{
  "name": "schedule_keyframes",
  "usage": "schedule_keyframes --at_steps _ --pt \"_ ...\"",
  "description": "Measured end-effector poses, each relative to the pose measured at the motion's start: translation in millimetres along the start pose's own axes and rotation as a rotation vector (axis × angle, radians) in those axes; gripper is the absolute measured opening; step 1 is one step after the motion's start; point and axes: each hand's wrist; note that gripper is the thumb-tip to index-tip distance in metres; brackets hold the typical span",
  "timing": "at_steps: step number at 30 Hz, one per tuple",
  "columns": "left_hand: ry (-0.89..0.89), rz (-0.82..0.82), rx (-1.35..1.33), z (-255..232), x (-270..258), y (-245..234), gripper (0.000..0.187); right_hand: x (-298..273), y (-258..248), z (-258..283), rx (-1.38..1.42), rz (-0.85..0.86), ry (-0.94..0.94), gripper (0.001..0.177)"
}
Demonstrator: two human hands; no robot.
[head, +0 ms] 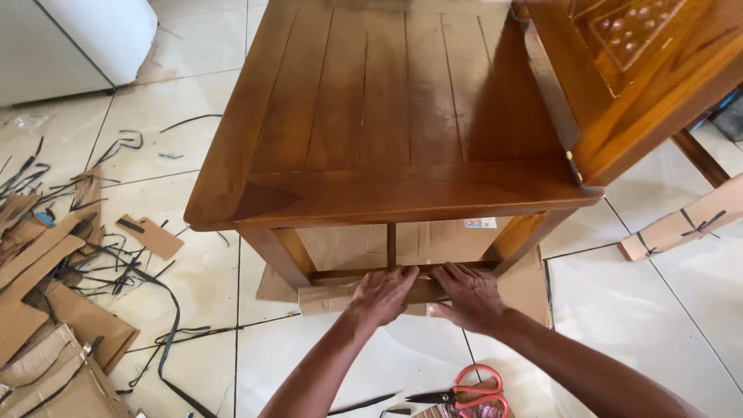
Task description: Wrapping wooden furniture legs with cardboard and securing them with plastic ties for protection
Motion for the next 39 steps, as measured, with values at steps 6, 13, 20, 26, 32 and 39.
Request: schedule_keyframes --at_steps 6,13,20,26,32,39 --pt "-0.034 0.010 -0.212 18 -1 -15 0.058 15 7 -21 0.147 0.235 -0.035 0.043" --pt "-0.146 -0.181 -0.244 52 -23 -31 0.059 28 47 -40 -0.083 0.361 0.021 0.062" --pt "-0.154 -0.265 -0.332 85 -28 -24 0.050 55 29 -37 -0.031 0.396 0.049 0.053" --pt "-0.023 -0.349 -0.033 79 -24 -29 0.046 70 13 -28 -0.210 0.419 -0.014 0.074" --pt "0.042 -0.234 -0.074 106 -1 -10 0.057 72 47 -50 -0.249 0.297 -0.032 0.059" --pt "0.024 -0.127 -0.020 117 18 -14 0.079 79 68 -63 -0.097 0.584 0.019 0.048"
Point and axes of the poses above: each hand's wrist, its own x-axis towards the middle knuckle, its own y-axis out of the palm, z = x × y, and after that the axes turned 5 degrees about -x, right-handed
